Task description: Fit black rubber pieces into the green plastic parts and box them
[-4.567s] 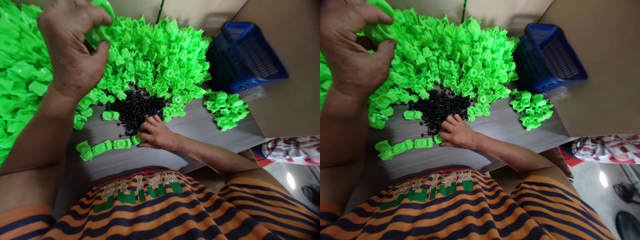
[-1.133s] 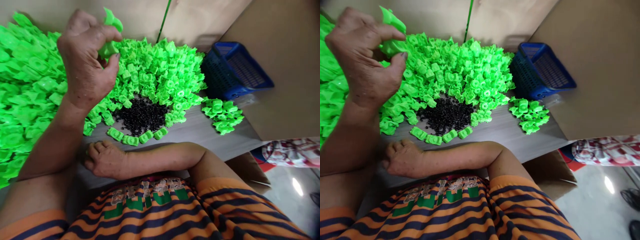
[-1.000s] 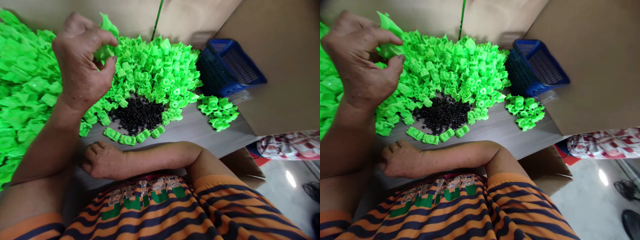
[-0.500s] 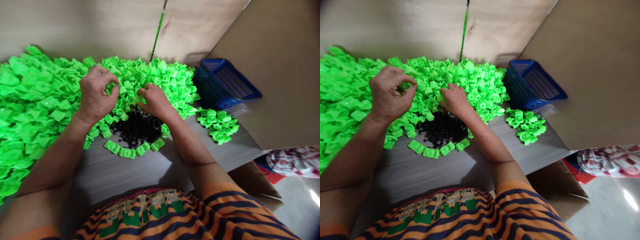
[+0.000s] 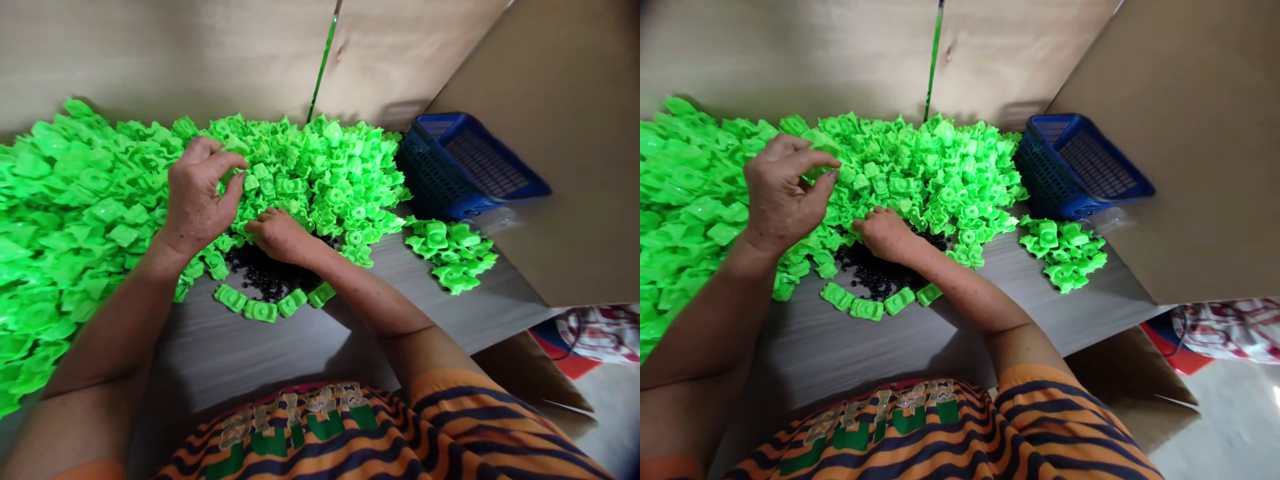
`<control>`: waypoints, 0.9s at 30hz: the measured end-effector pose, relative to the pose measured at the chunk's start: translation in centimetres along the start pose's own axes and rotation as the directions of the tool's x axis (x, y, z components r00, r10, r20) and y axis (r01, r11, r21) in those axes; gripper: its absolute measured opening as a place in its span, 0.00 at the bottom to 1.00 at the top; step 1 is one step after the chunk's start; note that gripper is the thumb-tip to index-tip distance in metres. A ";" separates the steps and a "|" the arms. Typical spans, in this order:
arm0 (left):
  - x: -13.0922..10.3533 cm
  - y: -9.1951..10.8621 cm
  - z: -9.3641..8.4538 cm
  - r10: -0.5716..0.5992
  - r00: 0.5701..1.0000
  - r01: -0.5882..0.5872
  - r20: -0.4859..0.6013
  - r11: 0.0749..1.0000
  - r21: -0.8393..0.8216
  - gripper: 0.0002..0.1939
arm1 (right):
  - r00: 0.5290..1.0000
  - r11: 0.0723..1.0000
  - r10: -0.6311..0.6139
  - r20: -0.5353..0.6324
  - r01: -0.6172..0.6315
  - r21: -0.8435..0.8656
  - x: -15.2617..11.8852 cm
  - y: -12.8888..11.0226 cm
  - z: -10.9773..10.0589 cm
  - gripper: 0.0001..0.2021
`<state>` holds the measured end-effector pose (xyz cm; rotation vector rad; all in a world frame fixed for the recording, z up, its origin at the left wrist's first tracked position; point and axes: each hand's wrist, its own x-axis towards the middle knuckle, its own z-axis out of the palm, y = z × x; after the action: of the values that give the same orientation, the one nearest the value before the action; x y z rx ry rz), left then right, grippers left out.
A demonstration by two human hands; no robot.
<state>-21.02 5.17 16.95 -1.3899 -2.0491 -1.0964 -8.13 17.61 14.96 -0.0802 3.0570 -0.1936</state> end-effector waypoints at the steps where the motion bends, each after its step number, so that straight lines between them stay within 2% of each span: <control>1: -0.1 -0.2 0.2 0.002 1.000 -0.002 -0.001 1.000 0.002 0.11 | 1.000 1.000 -0.006 -0.006 0.006 0.006 0.1 0.0 0.2 0.16; 6: -0.2 -1.5 1.0 0.013 1.000 -0.013 -0.021 1.000 0.006 0.11 | 0.998 0.998 -0.040 -0.057 0.042 0.038 0.0 0.7 -0.6 0.13; 9: -0.2 -1.8 1.0 0.028 1.000 -0.028 -0.012 0.999 0.019 0.13 | 0.973 0.995 0.051 -0.225 -0.029 0.100 -0.2 3.5 -1.4 0.12; 10: -0.3 -1.9 1.0 0.024 1.000 -0.024 0.003 1.000 0.013 0.13 | 0.946 0.989 0.122 -0.301 -0.093 0.111 -0.2 5.0 -1.4 0.12; 12: -0.4 -1.8 1.2 0.000 0.999 0.001 0.046 1.000 -0.023 0.12 | 0.853 0.968 0.250 -0.459 -0.228 0.103 -0.1 8.3 -1.0 0.14; 14: -0.5 -1.8 1.6 -0.029 0.996 0.034 0.089 0.998 -0.061 0.10 | 0.785 0.949 0.300 -0.542 -0.302 0.088 0.0 11.1 -0.6 0.16; 15: -0.6 -1.8 1.9 -0.039 0.994 0.047 0.106 0.996 -0.074 0.10 | 0.765 0.944 0.307 -0.566 -0.322 0.077 0.0 11.9 -0.5 0.18; 17: -0.7 -1.9 2.3 -0.055 0.991 0.068 0.123 0.992 -0.102 0.09 | 0.740 0.932 0.325 -0.589 -0.355 0.069 -0.6 12.1 -1.0 0.23; 19: -0.7 -2.0 2.3 -0.061 0.991 0.077 0.123 0.989 -0.129 0.09 | 0.727 0.923 0.353 -0.589 -0.376 0.089 -1.5 10.4 -2.3 0.28; 21: -0.5 -2.0 2.1 -0.063 0.993 0.078 0.104 0.987 -0.144 0.07 | 0.742 0.946 0.310 -0.595 -0.305 0.113 -2.7 7.6 -3.9 0.28; 22: -0.4 -2.0 1.8 -0.065 0.993 0.079 0.094 0.986 -0.147 0.06 | 0.784 0.970 0.241 -0.572 -0.221 0.104 -3.2 6.1 -4.6 0.25; 24: -0.2 -1.7 1.3 -0.080 0.994 0.091 0.077 0.984 -0.152 0.06 | 0.924 0.997 0.054 -0.379 -0.028 0.075 -3.9 3.6 -5.5 0.16; 25: 0.0 -1.5 1.1 -0.091 0.994 0.101 0.067 0.982 -0.161 0.07 | 0.969 0.996 -0.027 -0.246 0.045 0.071 -4.0 2.6 -5.6 0.13; 27: 0.1 -1.1 0.7 -0.115 0.992 0.121 0.046 0.974 -0.193 0.06 | 0.995 0.994 -0.102 -0.002 0.102 0.049 -3.7 1.3 -5.1 0.10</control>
<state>-22.04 5.63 16.20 -1.4016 -2.1193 -1.3655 -4.94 19.74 20.12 -0.2342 3.0475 -0.2744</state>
